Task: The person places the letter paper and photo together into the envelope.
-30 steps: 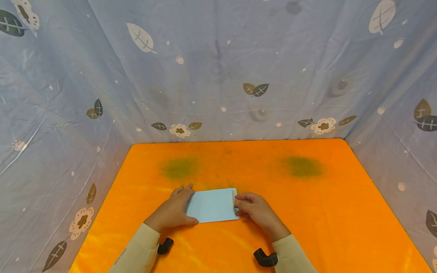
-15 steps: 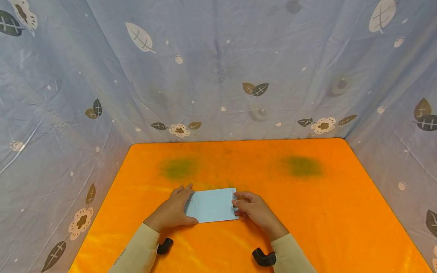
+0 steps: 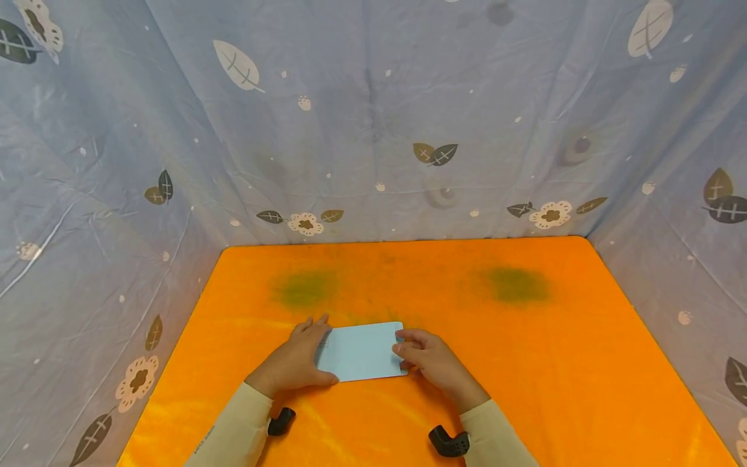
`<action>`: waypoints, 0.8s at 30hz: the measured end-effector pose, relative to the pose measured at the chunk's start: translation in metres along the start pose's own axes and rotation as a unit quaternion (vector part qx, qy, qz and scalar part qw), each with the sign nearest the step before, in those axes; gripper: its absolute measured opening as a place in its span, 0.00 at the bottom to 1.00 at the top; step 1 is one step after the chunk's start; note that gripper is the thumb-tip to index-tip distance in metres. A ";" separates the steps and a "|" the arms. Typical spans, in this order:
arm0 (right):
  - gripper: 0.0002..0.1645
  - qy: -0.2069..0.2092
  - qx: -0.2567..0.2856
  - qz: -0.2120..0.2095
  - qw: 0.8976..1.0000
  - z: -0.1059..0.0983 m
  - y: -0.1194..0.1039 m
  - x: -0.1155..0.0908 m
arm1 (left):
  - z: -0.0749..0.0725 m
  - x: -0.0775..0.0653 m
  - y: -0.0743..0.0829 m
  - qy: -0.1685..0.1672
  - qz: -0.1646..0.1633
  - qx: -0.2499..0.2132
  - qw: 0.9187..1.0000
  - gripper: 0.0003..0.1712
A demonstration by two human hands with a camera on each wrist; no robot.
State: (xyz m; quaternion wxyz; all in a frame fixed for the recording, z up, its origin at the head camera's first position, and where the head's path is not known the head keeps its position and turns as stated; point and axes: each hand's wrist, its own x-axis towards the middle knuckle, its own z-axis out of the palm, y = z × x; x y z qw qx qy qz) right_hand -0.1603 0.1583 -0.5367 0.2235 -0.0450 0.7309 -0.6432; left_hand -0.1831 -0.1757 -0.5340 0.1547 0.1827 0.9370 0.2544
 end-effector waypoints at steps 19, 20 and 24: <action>0.39 -0.021 0.007 0.006 1.000 0.001 -0.002 -0.003 | 0.000 -0.001 0.000 -0.001 -0.002 0.004 1.000 0.68; 0.38 -0.019 0.007 0.007 1.000 0.001 -0.001 -0.003 | 0.000 -0.002 0.000 -0.001 -0.003 0.004 1.000 0.69; 0.38 -0.013 0.005 0.006 1.000 0.001 0.000 -0.003 | 0.002 -0.002 -0.001 -0.001 -0.006 0.005 1.000 0.70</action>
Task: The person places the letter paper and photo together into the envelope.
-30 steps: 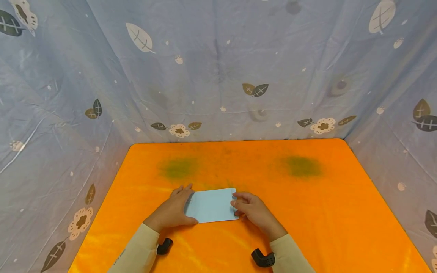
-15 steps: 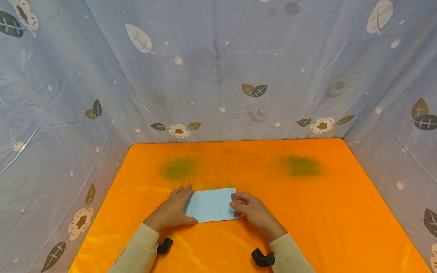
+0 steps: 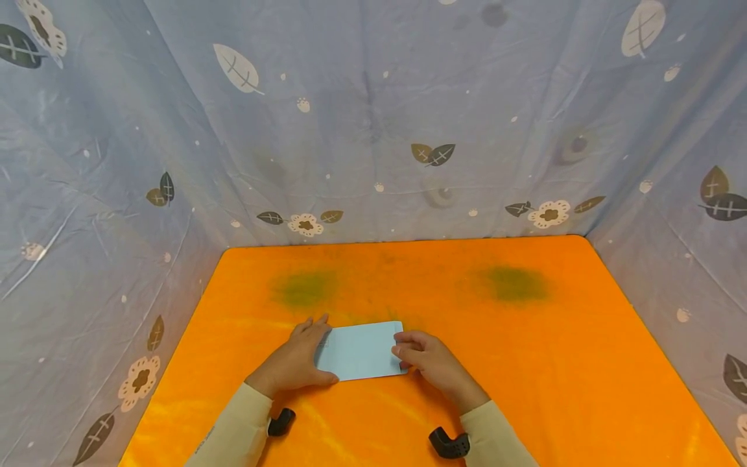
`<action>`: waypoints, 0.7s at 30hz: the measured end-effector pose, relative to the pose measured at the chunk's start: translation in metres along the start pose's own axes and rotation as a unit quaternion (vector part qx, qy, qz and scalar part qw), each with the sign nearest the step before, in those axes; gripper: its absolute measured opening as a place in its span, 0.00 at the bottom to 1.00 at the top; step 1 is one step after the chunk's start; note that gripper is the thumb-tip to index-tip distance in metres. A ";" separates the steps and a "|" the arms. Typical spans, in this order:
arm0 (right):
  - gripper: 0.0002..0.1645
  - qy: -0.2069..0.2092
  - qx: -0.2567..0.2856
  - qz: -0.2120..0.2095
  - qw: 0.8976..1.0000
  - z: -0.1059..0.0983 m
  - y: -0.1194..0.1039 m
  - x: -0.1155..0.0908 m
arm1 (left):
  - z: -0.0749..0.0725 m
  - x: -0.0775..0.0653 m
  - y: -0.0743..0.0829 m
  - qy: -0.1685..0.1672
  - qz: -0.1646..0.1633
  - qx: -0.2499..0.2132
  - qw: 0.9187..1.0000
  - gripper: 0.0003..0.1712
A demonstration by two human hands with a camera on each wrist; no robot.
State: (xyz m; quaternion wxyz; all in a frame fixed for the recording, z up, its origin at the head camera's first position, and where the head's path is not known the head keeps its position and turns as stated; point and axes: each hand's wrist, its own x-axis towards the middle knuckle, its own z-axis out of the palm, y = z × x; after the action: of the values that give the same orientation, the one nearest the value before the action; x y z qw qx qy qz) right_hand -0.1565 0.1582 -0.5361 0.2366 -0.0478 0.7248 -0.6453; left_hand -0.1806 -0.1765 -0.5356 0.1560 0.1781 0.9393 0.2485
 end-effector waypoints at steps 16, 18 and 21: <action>0.34 0.060 -0.038 -0.020 0.997 -0.006 -0.005 -0.006 | -0.001 -0.005 -0.008 0.002 0.004 -0.018 1.000 0.66; 0.33 0.073 -0.048 -0.026 0.996 -0.010 -0.009 -0.007 | -0.003 -0.003 -0.005 0.003 0.004 -0.007 1.000 0.66; 0.34 0.091 -0.081 -0.039 0.992 -0.014 -0.013 -0.009 | -0.004 -0.002 0.001 0.004 0.003 0.014 1.000 0.65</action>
State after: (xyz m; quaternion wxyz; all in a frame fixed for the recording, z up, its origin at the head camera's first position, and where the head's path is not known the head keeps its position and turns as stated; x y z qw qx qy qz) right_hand -0.1578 0.1724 -0.5202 0.1394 -0.0366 0.7910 -0.5946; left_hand -0.1806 -0.1782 -0.5313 0.1488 0.1819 0.9427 0.2367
